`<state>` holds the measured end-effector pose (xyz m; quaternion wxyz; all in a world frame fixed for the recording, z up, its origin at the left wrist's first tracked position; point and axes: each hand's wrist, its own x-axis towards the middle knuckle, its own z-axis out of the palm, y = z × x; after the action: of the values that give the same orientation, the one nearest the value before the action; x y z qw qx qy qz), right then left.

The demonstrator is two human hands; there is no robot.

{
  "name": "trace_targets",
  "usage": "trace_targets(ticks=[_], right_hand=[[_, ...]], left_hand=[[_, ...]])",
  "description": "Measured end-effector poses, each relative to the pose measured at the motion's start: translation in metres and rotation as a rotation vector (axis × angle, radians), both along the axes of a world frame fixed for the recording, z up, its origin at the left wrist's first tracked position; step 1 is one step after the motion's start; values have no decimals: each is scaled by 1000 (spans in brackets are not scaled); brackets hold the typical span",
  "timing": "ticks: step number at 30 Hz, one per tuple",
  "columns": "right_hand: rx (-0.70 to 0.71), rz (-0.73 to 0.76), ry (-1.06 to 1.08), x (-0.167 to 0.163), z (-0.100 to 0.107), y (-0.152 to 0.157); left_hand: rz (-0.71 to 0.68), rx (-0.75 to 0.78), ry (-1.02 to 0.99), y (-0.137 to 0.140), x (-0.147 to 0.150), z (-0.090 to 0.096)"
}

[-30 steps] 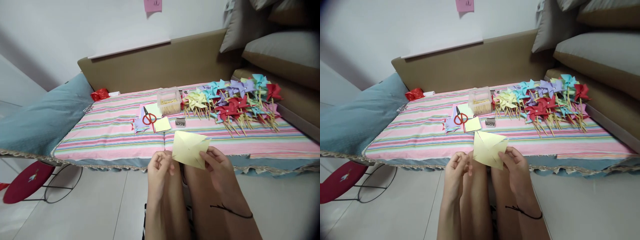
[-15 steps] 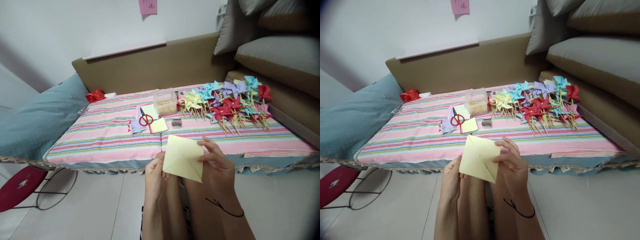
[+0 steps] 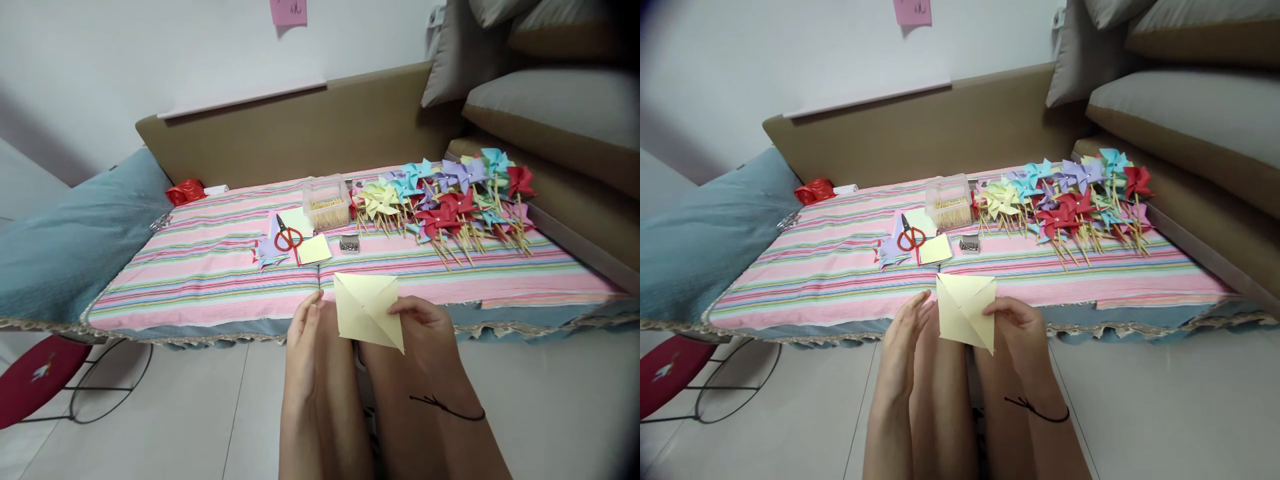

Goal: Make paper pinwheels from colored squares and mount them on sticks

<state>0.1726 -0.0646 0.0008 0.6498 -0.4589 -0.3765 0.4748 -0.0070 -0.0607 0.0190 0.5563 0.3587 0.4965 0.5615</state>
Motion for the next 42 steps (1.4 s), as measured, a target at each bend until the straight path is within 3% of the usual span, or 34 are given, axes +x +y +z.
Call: trace_targets(ticks=[2, 8, 29, 35, 39, 42], right_hand=[[-25, 7, 4, 0, -1, 0], [-17, -15, 28, 3, -7, 3], [-30, -6, 28, -1, 3, -2], [-29, -5, 30, -1, 5, -3], [30, -90, 67, -10, 3, -2], [100, -105, 72, -27, 5, -3]], left_hand=[[-18, -33, -71, 0, 3, -2], [171, -19, -103, 2, 3, -15], [-63, 62, -201, -5, 2, -2], [-6, 85, -181, -8, 9, 0], [-166, -35, -368, -10, 15, 4], [-257, -17, -480, -10, 25, 7]])
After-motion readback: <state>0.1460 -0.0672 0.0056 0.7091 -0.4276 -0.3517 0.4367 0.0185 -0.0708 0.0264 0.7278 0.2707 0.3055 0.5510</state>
